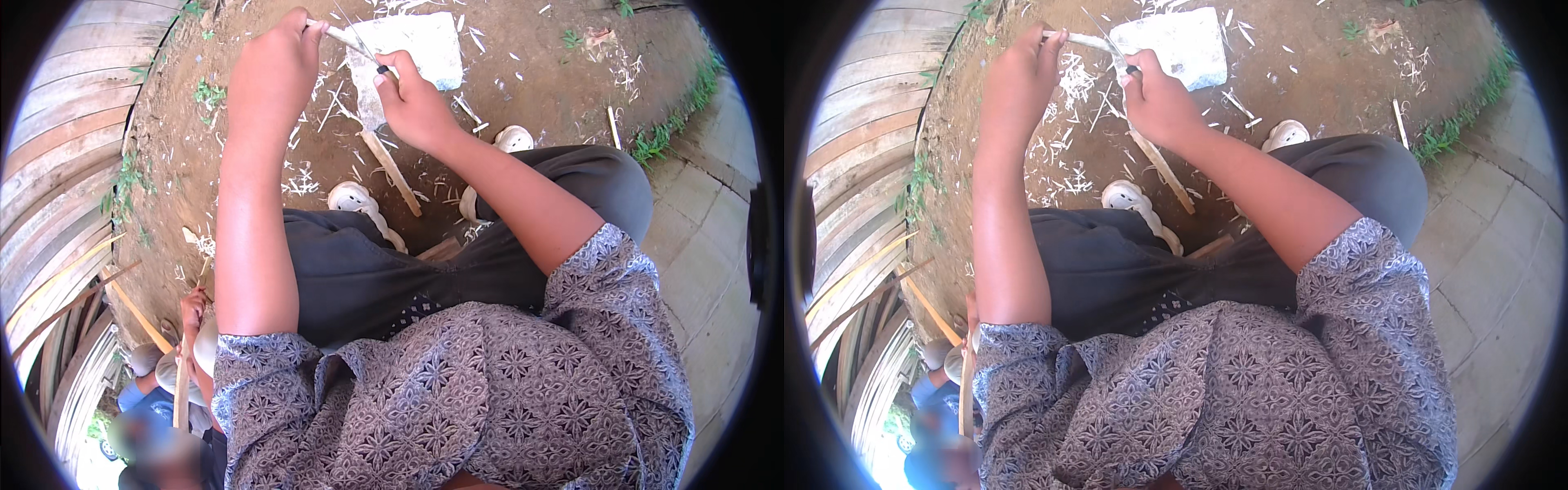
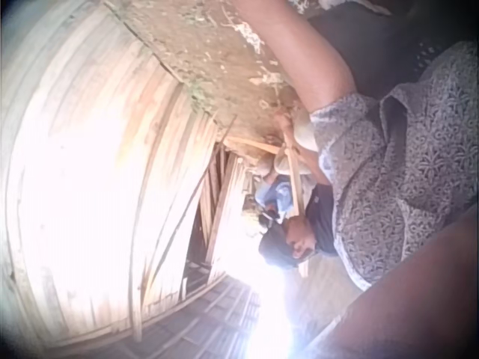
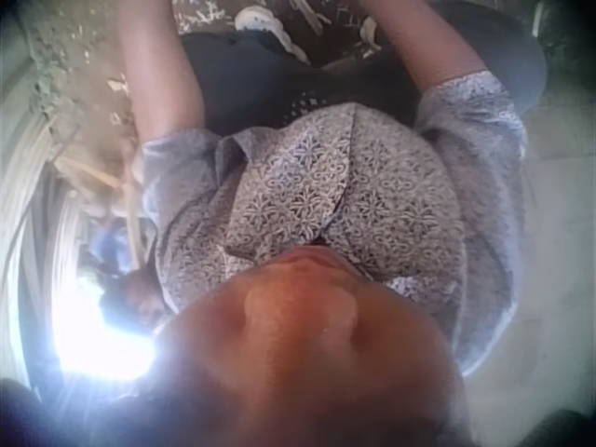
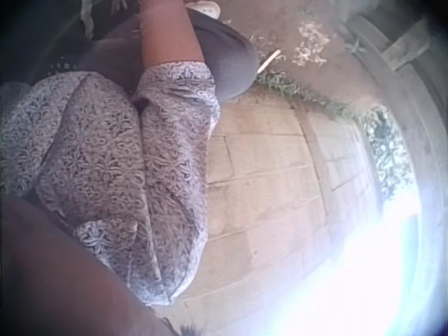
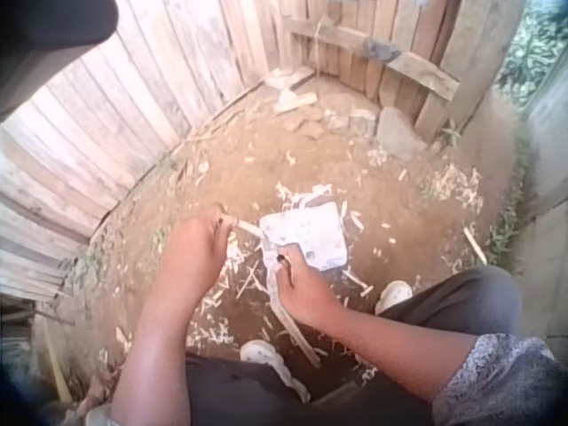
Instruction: The person sits on the ground and uses a knife to shave thin strips from a piece of bamboo. They hold the bamboo with their left hand and scrape the surface with the knife in their right hand, producing a pile of shavings.
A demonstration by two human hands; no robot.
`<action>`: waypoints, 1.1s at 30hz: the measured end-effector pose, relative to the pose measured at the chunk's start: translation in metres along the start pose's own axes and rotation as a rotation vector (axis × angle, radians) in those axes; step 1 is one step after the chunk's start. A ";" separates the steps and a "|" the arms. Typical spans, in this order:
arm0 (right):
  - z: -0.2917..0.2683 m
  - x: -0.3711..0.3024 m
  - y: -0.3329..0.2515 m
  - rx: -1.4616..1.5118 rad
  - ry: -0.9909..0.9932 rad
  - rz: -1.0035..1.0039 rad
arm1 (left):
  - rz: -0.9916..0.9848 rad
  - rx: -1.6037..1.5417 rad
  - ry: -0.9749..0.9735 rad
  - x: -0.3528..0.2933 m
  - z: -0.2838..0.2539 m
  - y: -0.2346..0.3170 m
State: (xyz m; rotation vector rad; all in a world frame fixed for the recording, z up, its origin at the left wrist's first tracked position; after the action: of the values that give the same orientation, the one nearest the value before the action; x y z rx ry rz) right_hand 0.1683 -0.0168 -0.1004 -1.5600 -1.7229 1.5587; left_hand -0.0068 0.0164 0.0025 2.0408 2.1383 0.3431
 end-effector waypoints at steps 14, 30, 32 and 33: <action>0.009 0.007 0.022 -0.070 0.097 -0.128 | -0.005 -0.008 -0.028 0.000 -0.002 0.003; 0.000 -0.006 -0.028 0.075 0.002 -0.138 | -0.094 0.057 -0.202 -0.011 -0.025 -0.004; 0.014 -0.002 -0.004 0.110 0.048 -0.157 | -0.145 -0.029 -0.266 -0.010 -0.029 0.000; 0.016 -0.003 -0.006 0.127 0.067 -0.168 | -0.141 -0.031 -0.258 -0.011 -0.028 -0.003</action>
State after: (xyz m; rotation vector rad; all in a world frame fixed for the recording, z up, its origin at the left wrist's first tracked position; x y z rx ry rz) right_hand 0.1533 -0.0257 -0.1002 -1.3539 -1.6386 1.4857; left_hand -0.0172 0.0041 0.0282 1.7935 2.0882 0.0877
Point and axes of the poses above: each hand's wrist, its own x-axis towards the middle knuckle, its own z-axis out of the palm, y = z × x, the point moved 3 cm from there along x, towards the middle knuckle, and after that the axes turned 3 degrees about -z, right-handed, at the moved point
